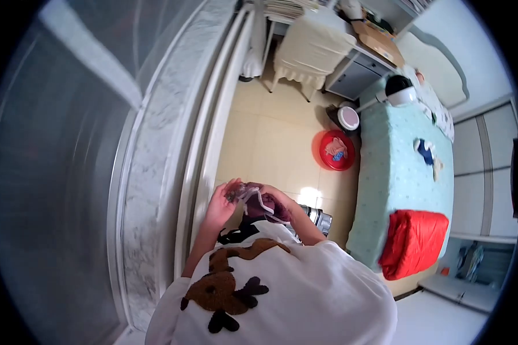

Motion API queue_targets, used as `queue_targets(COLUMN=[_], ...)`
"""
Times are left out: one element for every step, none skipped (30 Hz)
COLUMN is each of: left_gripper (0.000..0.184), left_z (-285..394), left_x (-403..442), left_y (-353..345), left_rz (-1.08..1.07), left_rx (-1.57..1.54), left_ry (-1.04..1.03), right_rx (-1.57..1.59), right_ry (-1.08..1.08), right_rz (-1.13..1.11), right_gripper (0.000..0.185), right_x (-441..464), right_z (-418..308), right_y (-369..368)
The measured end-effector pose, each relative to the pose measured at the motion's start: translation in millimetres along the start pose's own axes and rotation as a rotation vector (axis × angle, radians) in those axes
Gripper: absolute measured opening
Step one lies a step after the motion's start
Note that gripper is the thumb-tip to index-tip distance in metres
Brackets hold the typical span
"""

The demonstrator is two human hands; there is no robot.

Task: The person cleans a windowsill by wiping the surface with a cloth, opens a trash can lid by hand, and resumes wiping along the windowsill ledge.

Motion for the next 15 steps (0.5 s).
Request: queue_targets(left_gripper=[0.030, 0.030, 0.031, 0.031, 0.031, 0.031, 0.031, 0.031, 0.031, 0.032, 0.033, 0.033, 0.033, 0.033, 0.033], left_z=[-8.4, -17.1, -24.8, -31.8, -40.8, -49.0, -56.2, -61.4, -67.6, -73.3, -78.6, -83.5, -88.1, -92.7, -96.5], left_x=[13.6, 23.3, 35.4, 47.3, 59.6, 70.2, 80.5, 89.2, 97.3, 106.6, 115.7, 125.1, 134.9, 145.4, 157.1], left_y=[-7.5, -10.1, -15.3, -17.5, -25.6, -33.1, -38.3, -47.8, -56.6, -65.3, -76.5, -82.6, -91.6, -101.1, -107.1], left_rz=[0.018, 0.042, 0.010, 0.015, 0.004, -0.007, 0.021, 0.018, 0.016, 0.013, -0.045, -0.042, -0.078, -0.115, -0.111], left_rx=[0.030, 0.058, 0.065, 0.078, 0.086, 0.093, 0.040, 0.048, 0.064, 0.083, 0.088, 0.099, 0.115, 0.129, 0.155], left_ry=[0.049, 0.096, 0.135, 0.152, 0.184, 0.218, 0.256, 0.272, 0.298, 0.326, 0.342, 0.364, 0.389, 0.415, 0.437], right_rx=[0.021, 0.053, 0.088, 0.116, 0.111, 0.148, 0.184, 0.216, 0.226, 0.227, 0.233, 0.252, 0.336, 0.418, 0.416], right_ry=[0.023, 0.074, 0.117, 0.159, 0.192, 0.172, 0.175, 0.180, 0.191, 0.232, 0.271, 0.280, 0.325, 0.372, 0.412], right_rz=[0.010, 0.003, -0.005, -0.013, 0.074, 0.173, 0.193, 0.213, 0.225, 0.254, 0.284, 0.297, 0.295, 0.293, 0.318], right_gripper=[0.055, 0.052, 0.048, 0.044, 0.045, 0.045, 0.045, 0.045, 0.045, 0.045, 0.046, 0.046, 0.046, 0.046, 0.046], right_x=[-7.1, -13.8, -19.6, -24.4, -28.9, -31.9, -35.1, -38.3, -41.1, -43.2, -44.8, -44.7, -44.6, -44.7, -44.7], right_z=[-11.4, -20.2, -25.7, -31.2, -37.6, -36.7, -38.5, -41.6, -43.7, -47.4, -51.0, -52.1, -55.6, -60.4, -66.8], right_y=[8.1, 14.5, 20.4, 25.9, 38.1, 54.6, 65.0, 76.0, 86.3, 97.8, 107.3, 115.8, 124.2, 132.9, 142.6])
Point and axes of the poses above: each hand's wrist, its own x-axis towards the middle knuckle, its own y-axis out of the back of the hand, z = x × y, the point moved 7 cm from there along x, towards the middle knuckle, and after that the axes turned 8 degrees about -x, right-handed, at the moved point
